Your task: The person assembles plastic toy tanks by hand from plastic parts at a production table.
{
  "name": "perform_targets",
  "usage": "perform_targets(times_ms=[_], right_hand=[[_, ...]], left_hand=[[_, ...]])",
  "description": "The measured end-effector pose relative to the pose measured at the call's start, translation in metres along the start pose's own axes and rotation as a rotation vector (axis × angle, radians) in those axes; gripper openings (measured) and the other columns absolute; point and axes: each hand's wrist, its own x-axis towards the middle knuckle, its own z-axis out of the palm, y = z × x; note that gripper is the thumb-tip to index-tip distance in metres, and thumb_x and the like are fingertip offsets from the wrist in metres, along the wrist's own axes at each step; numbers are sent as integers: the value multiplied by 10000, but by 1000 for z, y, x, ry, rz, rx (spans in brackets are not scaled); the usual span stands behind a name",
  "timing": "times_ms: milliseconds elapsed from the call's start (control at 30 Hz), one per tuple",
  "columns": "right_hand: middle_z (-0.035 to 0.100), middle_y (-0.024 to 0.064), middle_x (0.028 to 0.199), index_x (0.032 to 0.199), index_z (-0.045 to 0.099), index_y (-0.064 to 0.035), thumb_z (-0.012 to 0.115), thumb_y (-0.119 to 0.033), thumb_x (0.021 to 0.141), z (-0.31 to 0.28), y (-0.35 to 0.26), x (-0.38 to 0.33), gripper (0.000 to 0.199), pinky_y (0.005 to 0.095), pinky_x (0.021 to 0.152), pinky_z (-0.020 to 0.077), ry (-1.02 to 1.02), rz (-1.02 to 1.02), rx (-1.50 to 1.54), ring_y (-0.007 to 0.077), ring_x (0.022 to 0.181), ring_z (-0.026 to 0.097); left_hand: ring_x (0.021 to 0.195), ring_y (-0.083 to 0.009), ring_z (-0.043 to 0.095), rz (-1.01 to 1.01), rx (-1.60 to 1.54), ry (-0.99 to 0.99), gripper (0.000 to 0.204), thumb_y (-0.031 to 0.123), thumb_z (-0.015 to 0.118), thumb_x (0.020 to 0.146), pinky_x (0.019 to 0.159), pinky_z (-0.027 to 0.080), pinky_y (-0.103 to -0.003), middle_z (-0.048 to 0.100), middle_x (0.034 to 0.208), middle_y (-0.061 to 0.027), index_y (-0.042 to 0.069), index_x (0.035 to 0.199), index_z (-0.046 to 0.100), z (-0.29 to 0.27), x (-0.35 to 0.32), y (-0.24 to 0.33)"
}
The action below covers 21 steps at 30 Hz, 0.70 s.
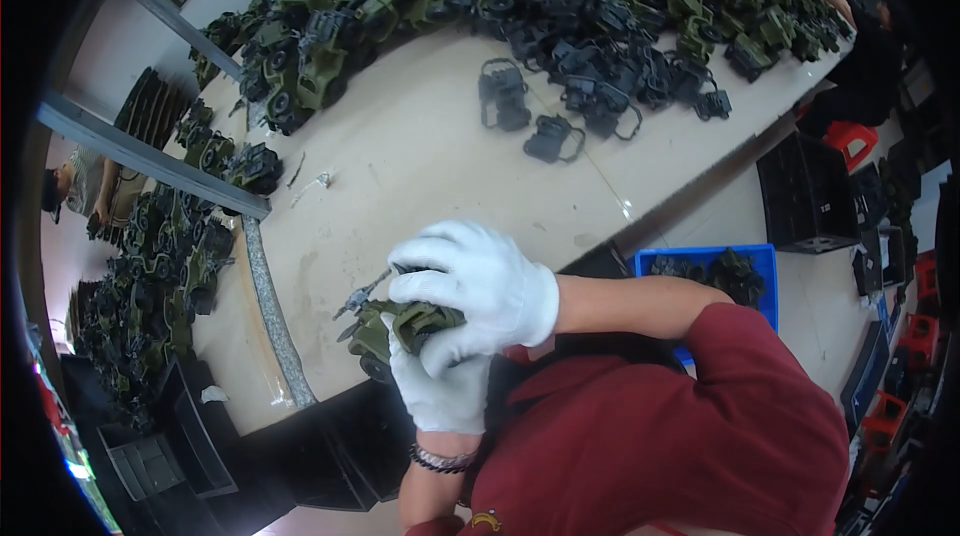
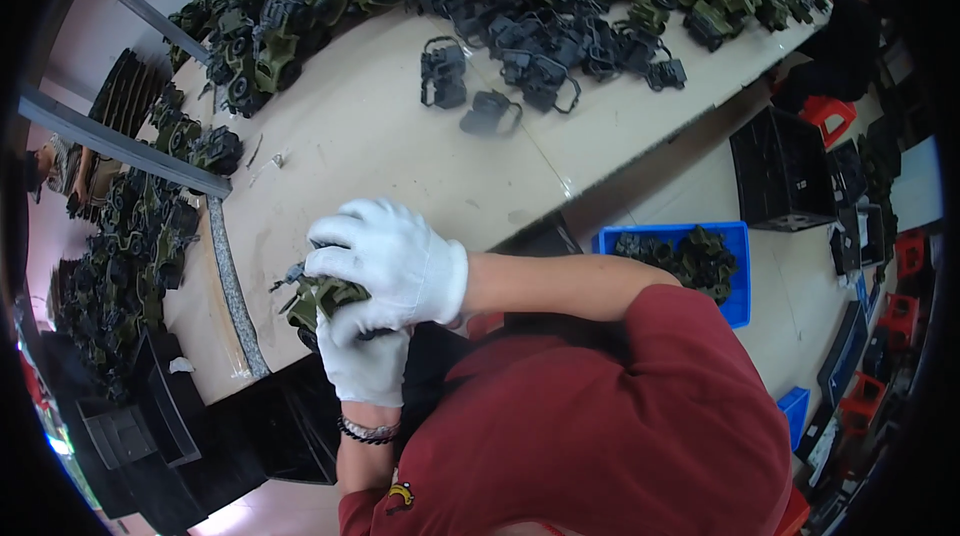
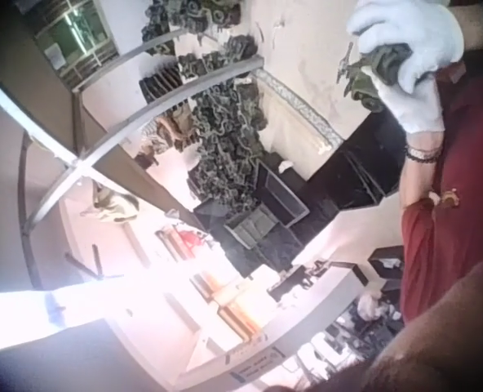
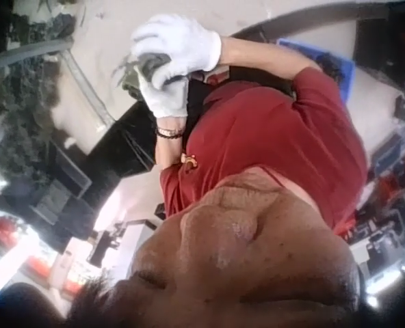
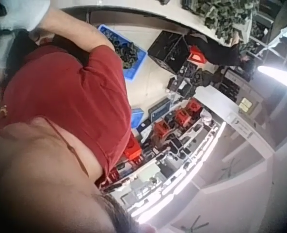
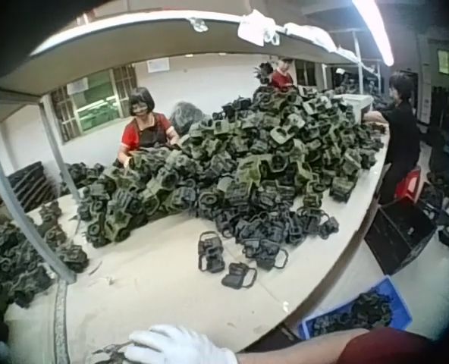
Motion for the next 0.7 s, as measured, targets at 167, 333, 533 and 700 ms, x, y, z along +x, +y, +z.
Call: perform_targets(times_ms=[167,333,533,700], right_hand=[[458,179,1455,1411,500,-129,711,-614,768,-34,56,14,832,486,1077,383,-262,133,-170,402,1275,471],[526,145,1399,1335,556,-130,669,-457,872,-45,174,109,578,461,1072,412,-152,125,-535,353,1295,477],[635,109,1240,1208,661,-105,611,-540,888,-13,254,269,543,444,1001,470,-106,151,-706,322,1199,567],[653,120,1272,1256,669,-129,494,-659,923,12,350,361,650,448,1019,463,-99,275,-883,321,1253,554]], left_hand=[[1175,-300,573,-271,-821,208,608,552,606,940,1042,454,-530,564,1330,-133,100,1337,518,-140,77,-9],[1348,-339,467,411,-670,509,761,619,560,928,1111,401,-568,511,1436,-138,73,1442,431,-371,177,123],[1276,-333,546,581,-13,398,657,386,651,962,1053,477,-471,535,1385,-174,-55,1404,444,-239,275,144],[1271,-222,515,296,245,126,719,524,578,976,1065,391,-334,531,1426,-141,-29,1427,487,-129,416,66]])
